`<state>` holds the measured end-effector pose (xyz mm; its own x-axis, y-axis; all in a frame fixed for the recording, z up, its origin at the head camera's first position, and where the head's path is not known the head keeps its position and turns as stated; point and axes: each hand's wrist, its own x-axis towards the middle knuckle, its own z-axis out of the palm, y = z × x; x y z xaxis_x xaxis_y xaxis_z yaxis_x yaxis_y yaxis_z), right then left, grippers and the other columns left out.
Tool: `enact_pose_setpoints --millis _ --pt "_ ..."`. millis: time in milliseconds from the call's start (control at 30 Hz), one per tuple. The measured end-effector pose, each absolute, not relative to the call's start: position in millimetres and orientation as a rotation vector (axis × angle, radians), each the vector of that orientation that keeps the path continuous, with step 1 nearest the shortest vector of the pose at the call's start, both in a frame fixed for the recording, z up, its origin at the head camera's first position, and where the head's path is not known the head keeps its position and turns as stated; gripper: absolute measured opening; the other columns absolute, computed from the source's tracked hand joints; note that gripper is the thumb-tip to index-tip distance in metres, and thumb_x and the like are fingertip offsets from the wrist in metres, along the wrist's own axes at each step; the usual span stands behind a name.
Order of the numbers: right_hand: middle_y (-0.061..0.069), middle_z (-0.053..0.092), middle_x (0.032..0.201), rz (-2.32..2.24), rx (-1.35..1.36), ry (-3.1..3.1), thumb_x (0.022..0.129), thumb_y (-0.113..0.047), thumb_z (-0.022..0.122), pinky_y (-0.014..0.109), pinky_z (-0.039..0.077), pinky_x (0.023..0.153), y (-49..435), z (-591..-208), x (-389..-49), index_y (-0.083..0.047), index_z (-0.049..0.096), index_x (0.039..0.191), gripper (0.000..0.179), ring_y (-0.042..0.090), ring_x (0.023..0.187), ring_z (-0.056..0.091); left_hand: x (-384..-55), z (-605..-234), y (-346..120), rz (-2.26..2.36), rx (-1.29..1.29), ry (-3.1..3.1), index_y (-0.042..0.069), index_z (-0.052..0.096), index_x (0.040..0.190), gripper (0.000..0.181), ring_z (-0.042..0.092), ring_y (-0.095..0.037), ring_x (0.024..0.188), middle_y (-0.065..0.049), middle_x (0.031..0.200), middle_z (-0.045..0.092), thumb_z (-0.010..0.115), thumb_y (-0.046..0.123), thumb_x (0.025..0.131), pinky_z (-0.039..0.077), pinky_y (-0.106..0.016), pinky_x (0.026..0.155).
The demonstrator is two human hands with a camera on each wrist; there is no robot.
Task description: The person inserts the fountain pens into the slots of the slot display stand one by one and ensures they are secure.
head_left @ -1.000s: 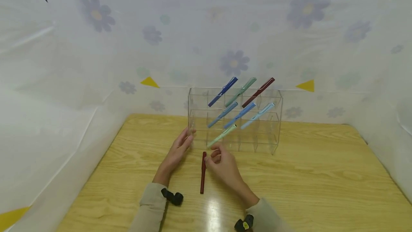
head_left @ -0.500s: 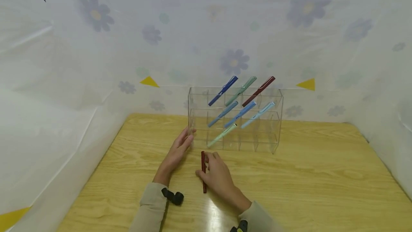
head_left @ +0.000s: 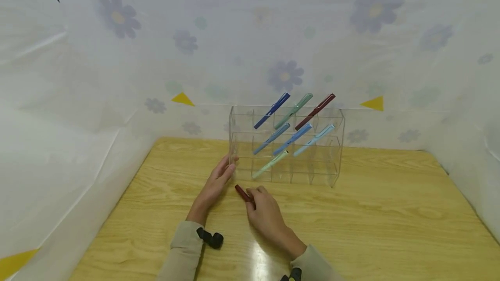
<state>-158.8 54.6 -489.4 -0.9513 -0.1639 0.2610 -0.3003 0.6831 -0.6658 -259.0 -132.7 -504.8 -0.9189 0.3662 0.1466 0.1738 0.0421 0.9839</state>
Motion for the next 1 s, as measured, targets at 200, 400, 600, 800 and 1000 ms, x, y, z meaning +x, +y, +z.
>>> enact_pose_setpoints --millis 200,400,600,800,1000 --pt "0.008 0.062 0.101 1.217 0.351 -2.655 0.091 0.002 0.066 0.027 0.051 0.067 59.1 -483.2 -161.8 0.002 0.071 0.123 0.032 0.016 0.083 0.058 -257.9 -504.3 -132.9 1.986 0.578 2.151 0.025 0.029 0.163 0.054 0.03 -0.034 0.15 -0.014 0.161 0.038 0.046 0.032 0.112 0.024 -0.058 0.119" --pt "0.008 0.061 0.097 1.256 0.339 -2.57 0.087 0.006 0.067 0.025 0.05 0.063 62.9 -476.9 -163.9 0.002 0.072 0.119 0.033 0.014 0.078 0.055 -258.4 -505.1 -132.8 1.986 0.554 2.165 0.026 0.031 0.163 0.053 0.032 -0.031 0.15 -0.011 0.16 0.04 0.046 0.032 0.112 0.025 -0.057 0.119" --pt "0.008 0.064 0.099 1.29 0.305 -2.517 0.089 0.002 0.077 0.024 0.05 0.063 68.8 -471.5 -167.7 0.0 0.074 0.114 0.025 0.014 0.079 0.06 -257.8 -504.4 -131.7 1.993 0.564 2.149 0.025 0.029 0.163 0.054 0.031 -0.031 0.15 -0.012 0.16 0.04 0.046 0.029 0.112 0.025 -0.057 0.119" --pt "0.008 0.067 0.099 1.342 0.297 -2.476 0.091 -0.001 0.077 0.025 0.055 0.066 74.6 -465.6 -171.0 -0.001 0.074 0.115 0.024 0.017 0.081 0.065 -258.7 -504.0 -131.5 2.003 0.577 2.132 0.025 0.029 0.163 0.054 0.03 -0.031 0.151 -0.014 0.161 0.038 0.046 0.029 0.112 0.024 -0.059 0.119" --pt "0.005 0.069 0.098 1.378 0.28 -2.478 0.094 -0.003 0.075 0.023 0.054 0.064 79.3 -457.5 -171.9 -0.004 0.072 0.121 0.028 0.017 0.084 0.064 -259.4 -504.2 -131.9 1.99 0.565 2.142 0.026 0.03 0.163 0.054 0.031 -0.031 0.15 -0.012 0.16 0.039 0.046 0.031 0.112 0.025 -0.059 0.119"
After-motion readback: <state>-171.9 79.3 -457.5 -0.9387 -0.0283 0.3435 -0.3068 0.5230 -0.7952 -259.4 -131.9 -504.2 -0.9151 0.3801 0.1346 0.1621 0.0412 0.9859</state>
